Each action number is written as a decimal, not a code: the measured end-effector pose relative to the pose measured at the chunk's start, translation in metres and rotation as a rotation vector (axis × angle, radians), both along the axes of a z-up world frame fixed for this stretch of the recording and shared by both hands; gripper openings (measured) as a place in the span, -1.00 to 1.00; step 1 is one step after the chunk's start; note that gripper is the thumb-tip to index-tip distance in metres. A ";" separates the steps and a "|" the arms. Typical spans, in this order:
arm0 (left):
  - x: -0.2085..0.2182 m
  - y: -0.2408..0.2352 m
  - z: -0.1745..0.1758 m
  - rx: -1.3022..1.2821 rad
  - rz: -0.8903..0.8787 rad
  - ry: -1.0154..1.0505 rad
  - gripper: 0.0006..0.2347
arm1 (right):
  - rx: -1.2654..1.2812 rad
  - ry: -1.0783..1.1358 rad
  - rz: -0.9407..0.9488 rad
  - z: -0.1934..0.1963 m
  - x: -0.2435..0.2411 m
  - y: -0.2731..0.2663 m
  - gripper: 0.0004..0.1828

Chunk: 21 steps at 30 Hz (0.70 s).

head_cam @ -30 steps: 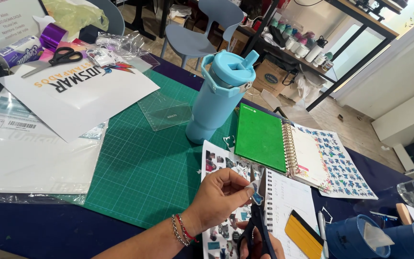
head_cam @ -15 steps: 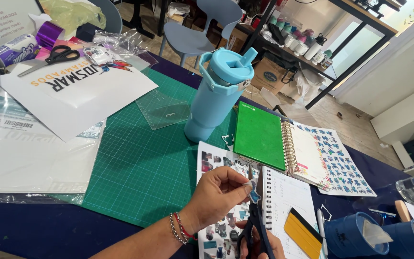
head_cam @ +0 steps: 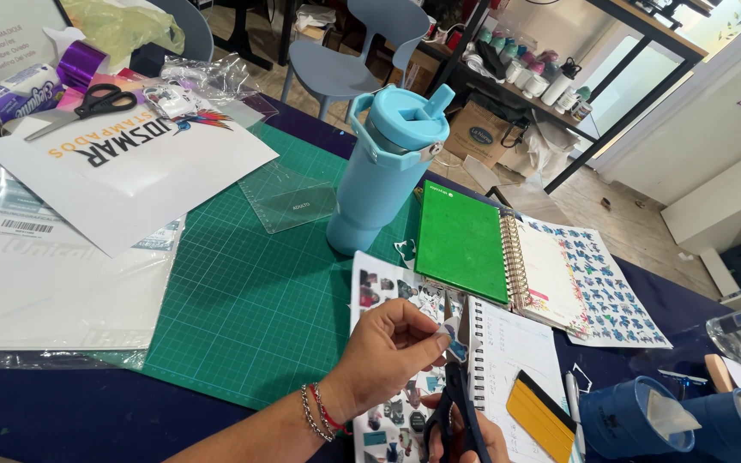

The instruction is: Cutting out individual stickers from a printed sheet using scissors

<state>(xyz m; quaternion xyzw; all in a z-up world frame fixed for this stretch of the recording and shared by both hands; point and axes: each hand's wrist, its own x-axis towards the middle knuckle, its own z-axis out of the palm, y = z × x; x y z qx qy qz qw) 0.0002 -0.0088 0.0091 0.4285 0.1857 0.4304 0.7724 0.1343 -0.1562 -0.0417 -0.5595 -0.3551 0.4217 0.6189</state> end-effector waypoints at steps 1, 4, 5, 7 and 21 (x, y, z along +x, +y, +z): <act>0.000 0.000 0.000 -0.020 -0.007 -0.003 -0.89 | -0.002 -0.015 -0.002 0.000 0.000 0.000 0.17; 0.003 0.001 -0.004 -0.030 -0.002 -0.001 -0.88 | -0.003 -0.002 0.000 -0.003 0.003 -0.001 0.14; 0.002 0.001 -0.003 -0.029 -0.004 -0.001 -0.88 | -0.003 -0.001 -0.002 -0.002 0.002 0.000 0.14; 0.001 0.002 -0.002 -0.038 -0.013 0.024 -0.89 | 0.010 -0.017 0.010 0.002 0.000 0.000 0.14; 0.003 0.008 -0.008 -0.029 0.005 -0.048 -0.92 | -0.053 0.026 0.102 0.003 0.013 -0.005 0.09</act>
